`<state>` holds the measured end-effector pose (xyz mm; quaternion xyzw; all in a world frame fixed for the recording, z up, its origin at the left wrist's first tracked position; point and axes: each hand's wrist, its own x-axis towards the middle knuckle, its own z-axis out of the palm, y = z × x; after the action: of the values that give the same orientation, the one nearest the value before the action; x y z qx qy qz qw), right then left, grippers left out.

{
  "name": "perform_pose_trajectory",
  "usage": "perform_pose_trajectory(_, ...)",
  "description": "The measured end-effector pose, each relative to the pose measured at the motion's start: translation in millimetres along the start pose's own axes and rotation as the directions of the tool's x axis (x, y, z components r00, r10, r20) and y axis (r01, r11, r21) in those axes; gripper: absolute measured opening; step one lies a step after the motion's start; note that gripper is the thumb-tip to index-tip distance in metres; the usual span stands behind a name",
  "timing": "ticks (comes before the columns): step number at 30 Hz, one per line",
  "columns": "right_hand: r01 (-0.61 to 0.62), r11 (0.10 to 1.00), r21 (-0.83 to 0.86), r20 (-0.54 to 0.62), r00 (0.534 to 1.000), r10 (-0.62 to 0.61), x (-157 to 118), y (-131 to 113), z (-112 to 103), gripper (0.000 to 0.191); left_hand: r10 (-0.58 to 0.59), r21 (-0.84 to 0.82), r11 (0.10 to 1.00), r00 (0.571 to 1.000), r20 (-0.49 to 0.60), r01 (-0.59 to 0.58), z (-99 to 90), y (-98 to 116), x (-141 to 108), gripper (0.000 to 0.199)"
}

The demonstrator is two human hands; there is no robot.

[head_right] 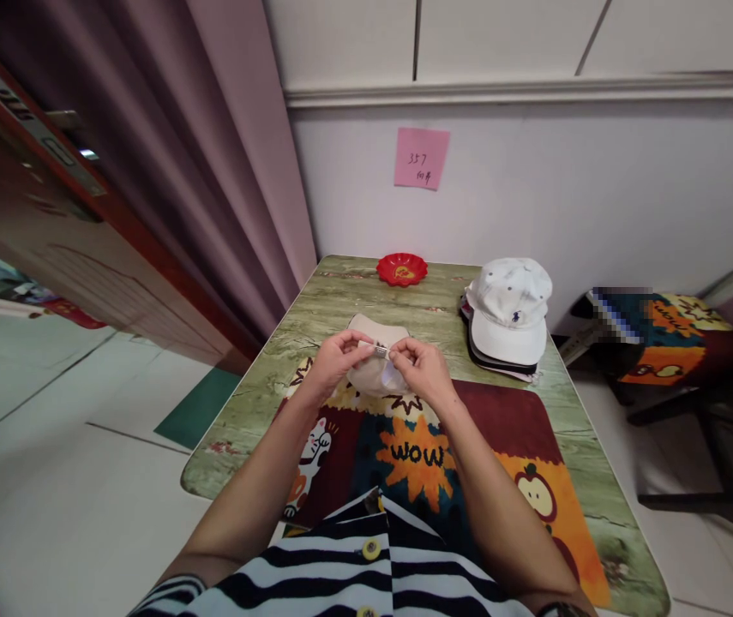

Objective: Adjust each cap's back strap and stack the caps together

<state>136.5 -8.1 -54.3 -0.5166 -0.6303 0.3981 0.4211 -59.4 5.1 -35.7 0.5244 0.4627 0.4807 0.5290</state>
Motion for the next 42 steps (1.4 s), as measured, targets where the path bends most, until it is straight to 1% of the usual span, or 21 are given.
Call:
perform_pose_trajectory(1, -0.003, 1.000, 0.003, 0.002, 1.000, 0.003, 0.2, 0.8, -0.3, 0.027, 0.101, 0.093, 0.991, 0.994, -0.034, -0.097, -3.6, 5.6, 4.0, 0.029)
perform_pose_trajectory(2, -0.004, 1.000, 0.004, 0.004, 1.000, 0.004, 0.3, 1.3, -0.5, 0.027, 0.196, 0.174, 0.967, 0.980, -0.033, -0.188, -7.0, 12.0, 8.8, 0.030)
perform_pose_trajectory(3, -0.001, 1.000, 0.001, 0.005, 1.000, 0.001, 0.3, 1.4, -0.5, 0.028, 0.256, 0.233, 0.939, 0.966, 0.018, -0.253, -10.1, 18.6, 14.5, 0.034)
perform_pose_trajectory(4, 0.007, 1.000, -0.002, 0.006, 1.000, -0.007, 0.3, 1.0, -0.4, 0.028, 0.262, 0.265, 0.922, 0.958, 0.113, -0.283, -12.5, 24.7, 20.7, 0.039)
perform_pose_trajectory(5, 0.017, 1.000, -0.008, 0.005, 1.000, -0.017, 0.3, 0.4, -0.2, 0.028, 0.215, 0.276, 0.920, 0.948, 0.236, -0.278, -14.3, 29.8, 27.2, 0.042)
perform_pose_trajectory(6, 0.028, 1.000, -0.014, 0.001, 1.000, -0.028, 0.2, -0.5, -0.1, 0.028, 0.135, 0.280, 0.928, 0.923, 0.360, -0.245, -15.5, 33.3, 33.7, 0.040)
perform_pose_trajectory(7, 0.036, 0.999, -0.019, -0.002, 0.999, -0.036, 0.1, -1.4, -0.2, 0.028, 0.044, 0.286, 0.938, 0.884, 0.465, -0.197, -16.4, 35.2, 39.8, 0.036)
perform_pose_trajectory(8, 0.038, 0.999, -0.023, -0.004, 0.999, -0.038, -0.1, -2.2, -0.7, 0.029, -0.035, 0.296, 0.943, 0.842, 0.538, -0.150, -17.4, 35.3, 45.2, 0.031)
perform_pose_trajectory(9, 0.037, 0.999, -0.023, -0.003, 0.999, -0.038, -0.4, -2.7, -1.6, 0.030, -0.089, 0.305, 0.945, 0.810, 0.579, -0.114, -18.6, 34.0, 49.8, 0.026)
perform_pose_trajectory(10, 0.036, 0.999, -0.021, 0.005, 0.999, -0.036, -0.8, -2.9, -3.1, 0.031, -0.121, 0.311, 0.946, 0.792, 0.599, -0.091, -20.4, 31.7, 53.4, 0.023)
perform_pose_trajectory(11, 0.037, 0.999, -0.017, 0.019, 0.999, -0.037, -1.3, -2.6, -5.2, 0.033, -0.136, 0.314, 0.946, 0.785, 0.604, -0.077, -22.8, 28.9, 55.9, 0.023)
perform_pose_trajectory(14, 0.057, 0.998, 0.000, 0.073, 0.996, -0.057, -2.9, 0.5, -13.8, 0.043, -0.156, 0.304, 0.952, 0.792, 0.590, -0.039, -33.7, 22.5, 58.4, 0.027)
perform_pose_trajectory(16, 0.054, 0.998, 0.036, 0.132, 0.990, -0.058, -3.4, 3.7, -19.7, 0.049, -0.169, 0.296, 0.955, 0.793, 0.585, -0.015, -42.2, 22.8, 57.7, 0.029)
perform_pose_trajectory(19, 0.010, 0.992, 0.122, 0.246, 0.969, -0.040, -1.6, 8.0, -25.9, 0.043, -0.196, 0.301, 0.954, 0.781, 0.592, 0.011, -52.4, 28.3, 56.3, 0.030)
perform_pose_trajectory(20, -0.003, 0.989, 0.149, 0.265, 0.964, -0.037, -0.2, 8.8, -26.9, 0.040, -0.211, 0.310, 0.950, 0.774, 0.597, 0.020, -54.5, 30.2, 56.0, 0.031)
perform_pose_trajectory(23, -0.004, 0.979, 0.201, 0.234, 0.971, -0.044, 4.6, 7.7, -27.0, 0.036, -0.259, 0.343, 0.938, 0.758, 0.599, 0.049, -56.8, 33.0, 54.5, 0.033)
perform_pose_trajectory(25, 0.014, 0.979, 0.203, 0.207, 0.977, -0.056, 7.0, 3.3, -24.6, 0.035, -0.258, 0.349, 0.936, 0.762, 0.594, 0.045, -55.1, 32.8, 52.4, 0.035)
perform_pose_trajectory(28, 0.044, 0.991, 0.126, 0.191, 0.979, -0.068, 8.1, -7.4, -17.7, 0.034, -0.212, 0.350, 0.937, 0.777, 0.593, -0.011, -49.4, 33.4, 47.4, 0.035)
perform_pose_trajectory(31, 0.067, 0.997, 0.034, 0.149, 0.986, -0.071, 8.5, -16.9, -9.1, 0.031, -0.182, 0.347, 0.936, 0.769, 0.613, -0.055, -42.9, 36.0, 42.9, 0.034)
perform_pose_trajectory(35, 0.082, 0.997, 0.004, 0.109, 0.991, -0.082, 10.6, -20.5, -1.7, 0.028, -0.188, 0.333, 0.942, 0.756, 0.626, -0.041, -38.0, 36.4, 41.4, 0.034)
perform_pose_trajectory(42, 0.102, 0.994, -0.042, 0.089, 0.991, -0.098, 9.9, -22.0, 0.7, 0.024, -0.172, 0.307, 0.951, 0.767, 0.619, -0.034, -36.1, 31.2, 42.6, 0.032)
